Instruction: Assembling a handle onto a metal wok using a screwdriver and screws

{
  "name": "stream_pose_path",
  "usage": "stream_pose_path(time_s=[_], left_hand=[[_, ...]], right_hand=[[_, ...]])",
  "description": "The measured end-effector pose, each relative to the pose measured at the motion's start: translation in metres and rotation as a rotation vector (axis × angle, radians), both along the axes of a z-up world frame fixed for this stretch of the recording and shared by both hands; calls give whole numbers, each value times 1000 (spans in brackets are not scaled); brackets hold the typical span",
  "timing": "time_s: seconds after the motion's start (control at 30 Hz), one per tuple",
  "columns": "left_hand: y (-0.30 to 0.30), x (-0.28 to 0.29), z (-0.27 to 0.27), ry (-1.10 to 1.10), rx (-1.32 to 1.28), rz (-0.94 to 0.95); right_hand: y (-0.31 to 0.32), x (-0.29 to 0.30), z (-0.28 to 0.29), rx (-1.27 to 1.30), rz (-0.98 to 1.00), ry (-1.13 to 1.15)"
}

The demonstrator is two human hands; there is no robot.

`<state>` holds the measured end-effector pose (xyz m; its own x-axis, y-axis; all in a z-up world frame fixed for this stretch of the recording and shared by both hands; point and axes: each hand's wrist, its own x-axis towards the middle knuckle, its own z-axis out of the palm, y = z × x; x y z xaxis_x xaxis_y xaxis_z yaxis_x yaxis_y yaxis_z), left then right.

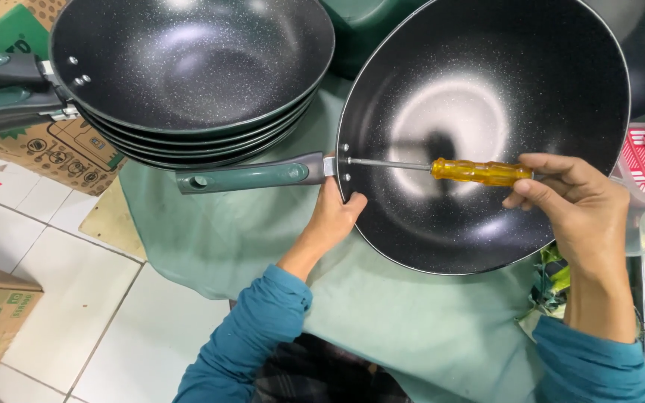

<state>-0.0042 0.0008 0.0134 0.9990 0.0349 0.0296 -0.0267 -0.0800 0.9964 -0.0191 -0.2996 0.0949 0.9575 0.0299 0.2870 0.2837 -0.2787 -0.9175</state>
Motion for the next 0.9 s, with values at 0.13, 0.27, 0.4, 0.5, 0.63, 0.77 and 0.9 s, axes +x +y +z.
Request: stream_pose_path(time_s=[0.13, 0.27, 0.4, 0.5, 0.63, 0.77, 0.9], left_hand=[[0, 0, -2, -17, -6, -7], [1, -3, 5, 11, 3, -20], [0, 0, 1, 20, 3, -4], [1, 0, 6, 43, 4, 1], [1, -2, 8, -39, -23, -7], [0, -2, 8, -47, -6, -8], [-1, -2, 6, -23, -11, -8]], right_hand=[[4, -2, -2, -43, -39, -52], [11, -5, 6, -44, -54, -37], [-2, 4, -3, 63, 34, -26], [-2, 4, -1, 43, 52, 17], [0, 5, -6, 73, 43, 15], [0, 5, -10, 109, 10, 2], [8, 3, -5, 85, 12, -15]])
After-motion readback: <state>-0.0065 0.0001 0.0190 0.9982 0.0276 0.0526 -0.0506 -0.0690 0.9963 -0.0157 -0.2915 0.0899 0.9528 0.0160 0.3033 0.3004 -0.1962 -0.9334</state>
